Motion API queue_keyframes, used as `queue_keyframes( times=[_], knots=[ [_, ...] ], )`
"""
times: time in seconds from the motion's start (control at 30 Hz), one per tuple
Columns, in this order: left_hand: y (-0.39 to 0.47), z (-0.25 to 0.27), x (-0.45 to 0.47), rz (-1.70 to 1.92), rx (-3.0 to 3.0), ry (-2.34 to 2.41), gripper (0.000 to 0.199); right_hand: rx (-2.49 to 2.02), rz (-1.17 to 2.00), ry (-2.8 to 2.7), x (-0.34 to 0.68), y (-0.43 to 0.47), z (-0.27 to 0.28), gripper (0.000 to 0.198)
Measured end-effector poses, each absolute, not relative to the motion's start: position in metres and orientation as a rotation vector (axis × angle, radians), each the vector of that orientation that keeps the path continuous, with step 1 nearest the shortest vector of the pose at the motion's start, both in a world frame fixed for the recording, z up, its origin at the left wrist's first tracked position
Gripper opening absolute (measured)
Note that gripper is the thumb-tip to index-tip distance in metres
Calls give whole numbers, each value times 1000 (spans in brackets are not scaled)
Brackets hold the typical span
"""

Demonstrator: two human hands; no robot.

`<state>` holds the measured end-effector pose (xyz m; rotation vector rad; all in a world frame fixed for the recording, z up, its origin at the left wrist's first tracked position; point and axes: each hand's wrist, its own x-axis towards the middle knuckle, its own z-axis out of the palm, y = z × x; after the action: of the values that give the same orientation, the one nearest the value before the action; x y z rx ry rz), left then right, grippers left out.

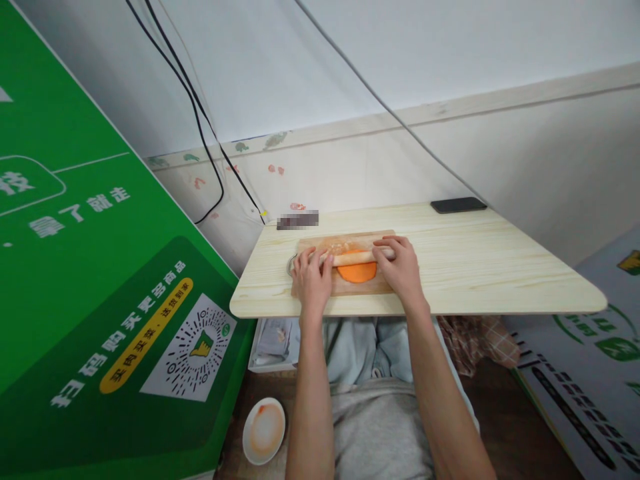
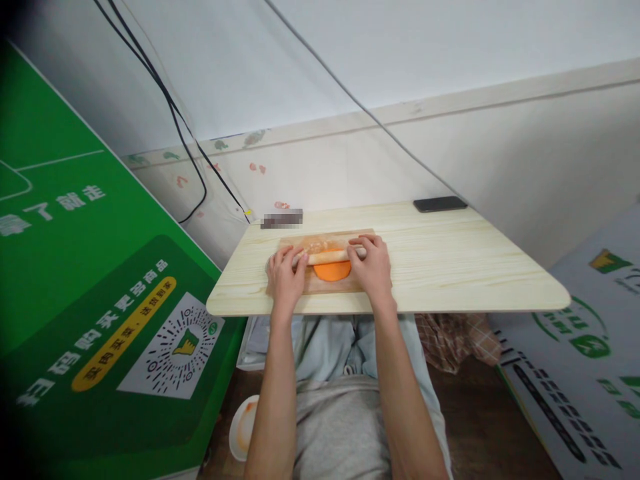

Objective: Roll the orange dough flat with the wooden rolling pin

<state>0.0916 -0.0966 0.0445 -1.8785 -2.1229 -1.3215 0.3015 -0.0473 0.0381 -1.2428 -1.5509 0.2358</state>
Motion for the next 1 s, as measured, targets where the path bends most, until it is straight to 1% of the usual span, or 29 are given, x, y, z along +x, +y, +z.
queue_keyframes(
  times=[0.13,0.33,0.5,0.63,0.8,1.0],
  knots=[
    [-97,44,91,-1276,-1885,-2145,34,-1265,216,-1546,301,-48,37,25],
    [-98,45,93,-1321,-1868,-2134,22,-1312,186,-1557,301,-47,37,21],
    [-99,47,93,-1335,-1863,-2143,20,-1359,204,-1559,301,-48,39,14],
    [-99,46,92,-1300,-1908,-2137,26,-1372,222,-1587,302,-49,40,14],
    [-97,42,89,-1317,-1948,-2104,34,-1320,199,-1583,301,-49,40,20],
    [-96,40,89,-1338,-1927,-2097,37,-1285,180,-1558,301,-47,38,28]
  ],
)
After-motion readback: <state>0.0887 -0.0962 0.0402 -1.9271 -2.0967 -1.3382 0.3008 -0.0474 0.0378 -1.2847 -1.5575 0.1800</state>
